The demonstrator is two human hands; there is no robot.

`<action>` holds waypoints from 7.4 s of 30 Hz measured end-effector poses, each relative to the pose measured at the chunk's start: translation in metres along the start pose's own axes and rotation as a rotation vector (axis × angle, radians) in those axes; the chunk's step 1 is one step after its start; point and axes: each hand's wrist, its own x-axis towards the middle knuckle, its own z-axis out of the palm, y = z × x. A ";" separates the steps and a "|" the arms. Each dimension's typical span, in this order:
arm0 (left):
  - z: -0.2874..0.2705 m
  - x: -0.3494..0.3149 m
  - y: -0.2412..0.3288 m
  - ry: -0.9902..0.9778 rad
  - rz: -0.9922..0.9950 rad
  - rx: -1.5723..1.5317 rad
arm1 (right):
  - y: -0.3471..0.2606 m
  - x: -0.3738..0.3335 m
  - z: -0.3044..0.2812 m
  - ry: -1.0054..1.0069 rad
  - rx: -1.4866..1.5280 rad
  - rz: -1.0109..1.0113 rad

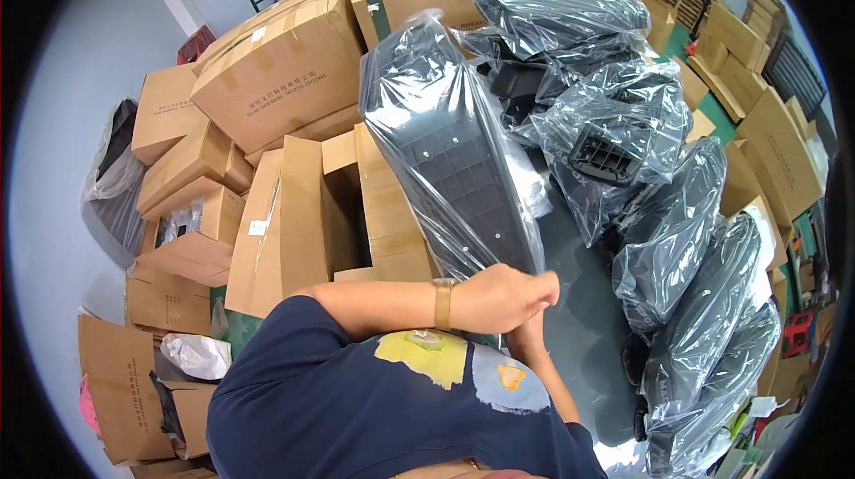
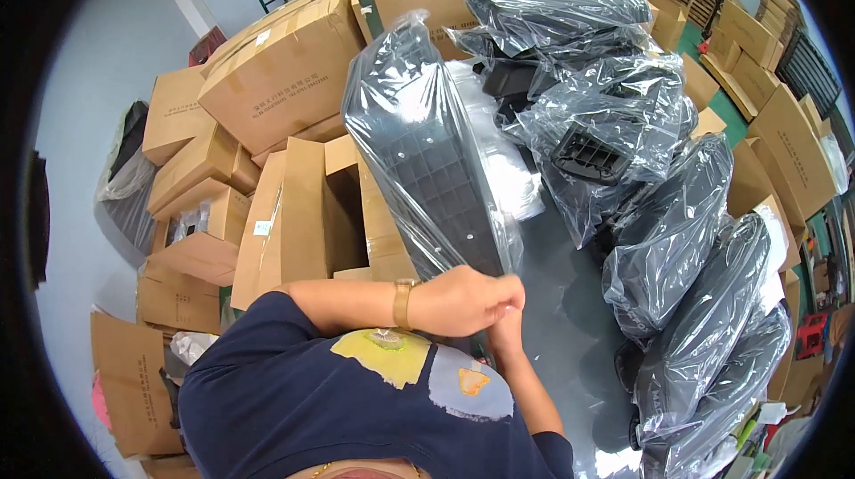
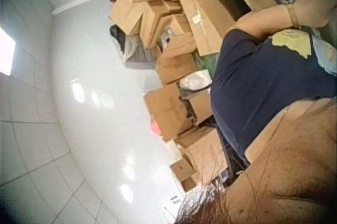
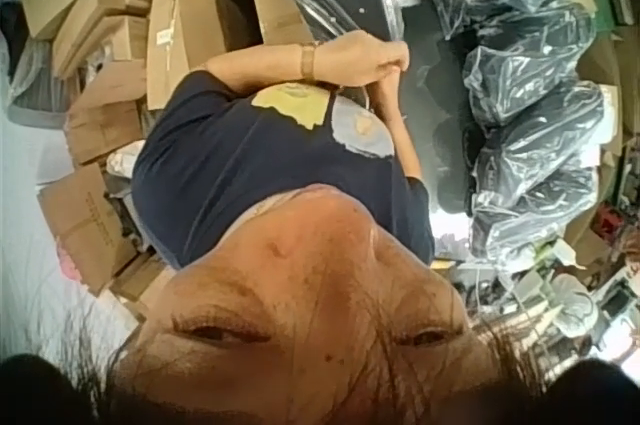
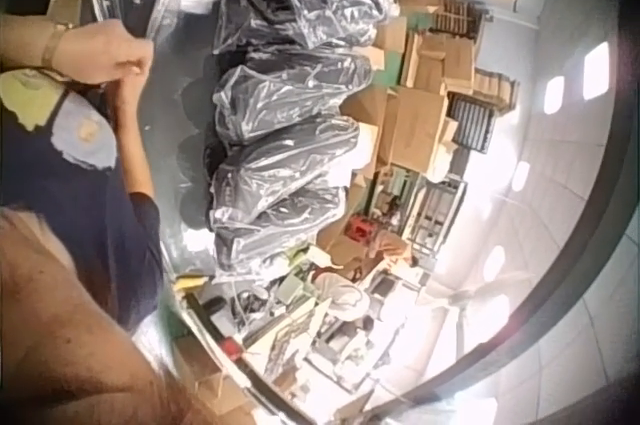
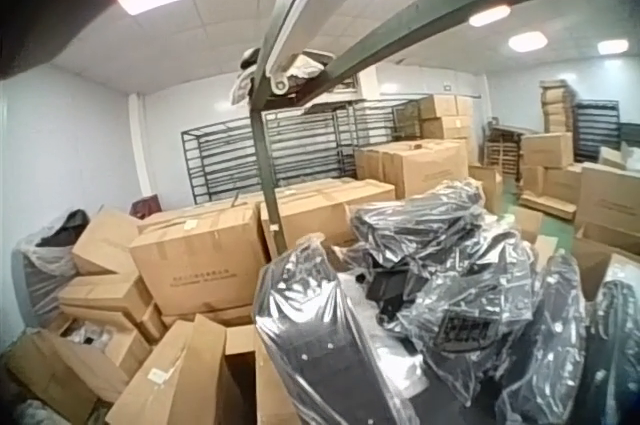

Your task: Packing electric bike seat pads into plastic bags in a manufacturing warehouse.

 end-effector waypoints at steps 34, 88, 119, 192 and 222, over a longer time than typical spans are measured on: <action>-0.241 0.066 -0.129 0.585 0.060 -1.178 | -0.115 0.078 0.052 -0.090 -0.119 -0.303; 0.068 -0.342 -0.304 0.914 -1.423 -1.061 | -0.047 0.109 0.018 -0.078 -0.710 -0.040; 0.065 -0.247 -0.517 0.612 -0.737 -1.550 | 0.245 0.138 0.138 -0.049 -1.247 0.515; -0.086 -0.388 -0.235 0.900 -0.676 -1.135 | 0.040 -0.095 0.035 -0.427 -0.835 0.519; -0.013 -0.302 -0.185 0.519 -0.817 -0.868 | 0.037 -0.032 0.133 0.037 -1.660 0.107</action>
